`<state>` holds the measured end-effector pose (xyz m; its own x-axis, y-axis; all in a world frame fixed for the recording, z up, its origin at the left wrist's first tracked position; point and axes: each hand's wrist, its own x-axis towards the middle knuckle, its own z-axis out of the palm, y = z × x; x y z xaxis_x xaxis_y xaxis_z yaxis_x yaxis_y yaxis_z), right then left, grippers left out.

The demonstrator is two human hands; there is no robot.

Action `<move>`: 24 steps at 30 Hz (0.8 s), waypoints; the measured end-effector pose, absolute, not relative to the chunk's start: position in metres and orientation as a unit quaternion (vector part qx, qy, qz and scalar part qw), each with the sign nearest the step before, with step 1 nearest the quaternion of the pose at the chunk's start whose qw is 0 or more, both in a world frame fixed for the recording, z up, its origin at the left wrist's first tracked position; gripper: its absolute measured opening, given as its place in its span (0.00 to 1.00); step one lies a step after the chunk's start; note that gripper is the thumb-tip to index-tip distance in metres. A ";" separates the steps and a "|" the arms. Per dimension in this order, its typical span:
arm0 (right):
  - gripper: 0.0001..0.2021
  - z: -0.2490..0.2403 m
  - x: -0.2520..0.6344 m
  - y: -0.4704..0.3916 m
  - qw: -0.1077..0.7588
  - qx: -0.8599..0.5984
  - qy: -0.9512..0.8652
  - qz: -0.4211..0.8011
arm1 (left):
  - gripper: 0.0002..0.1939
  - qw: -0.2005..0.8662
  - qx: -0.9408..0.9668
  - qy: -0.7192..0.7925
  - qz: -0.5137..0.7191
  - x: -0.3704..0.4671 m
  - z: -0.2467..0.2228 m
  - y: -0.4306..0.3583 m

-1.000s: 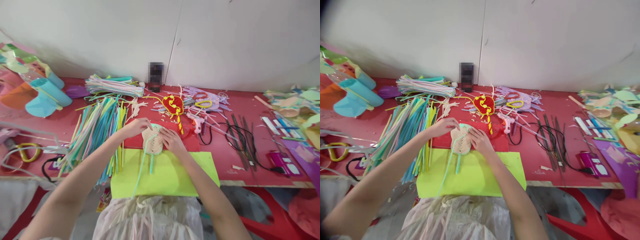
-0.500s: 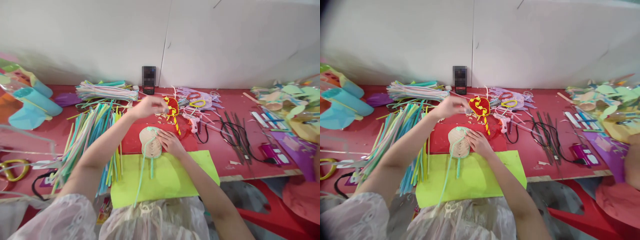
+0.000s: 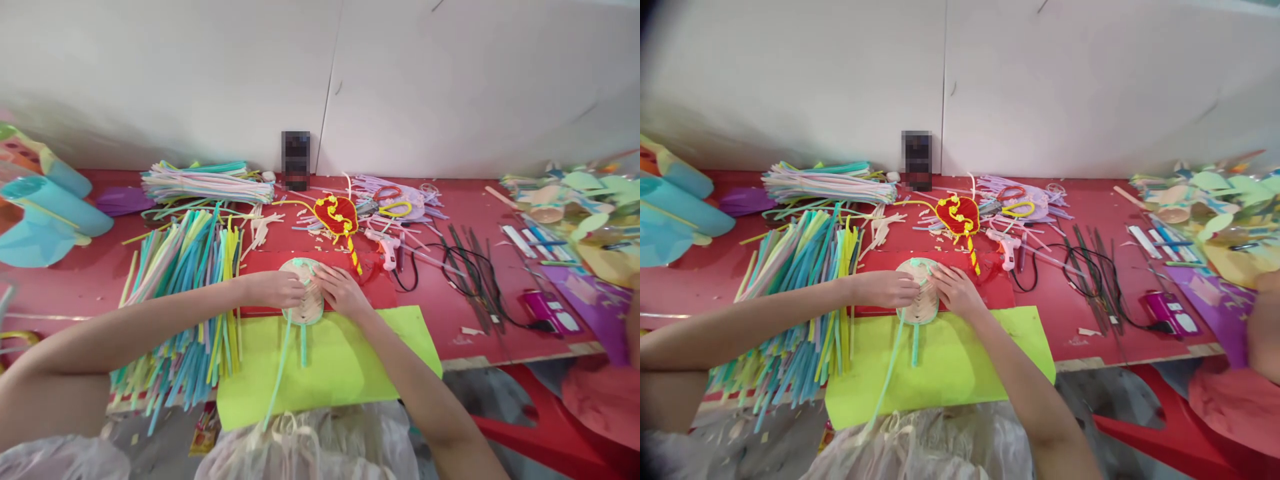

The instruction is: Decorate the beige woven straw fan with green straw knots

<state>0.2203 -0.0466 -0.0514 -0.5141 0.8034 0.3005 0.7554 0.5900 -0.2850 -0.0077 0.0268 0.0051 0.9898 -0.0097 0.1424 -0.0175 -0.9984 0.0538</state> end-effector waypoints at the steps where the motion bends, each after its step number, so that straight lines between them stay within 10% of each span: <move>1: 0.20 -0.051 0.220 -0.047 0.203 -0.447 -0.869 0.061 | 0.08 0.027 0.997 -0.045 0.056 -0.006 0.007 0.026; 24: 0.20 -0.051 0.217 -0.049 0.205 -0.457 -0.864 0.049 | 0.12 0.120 0.978 0.084 0.149 -0.028 -0.024 0.015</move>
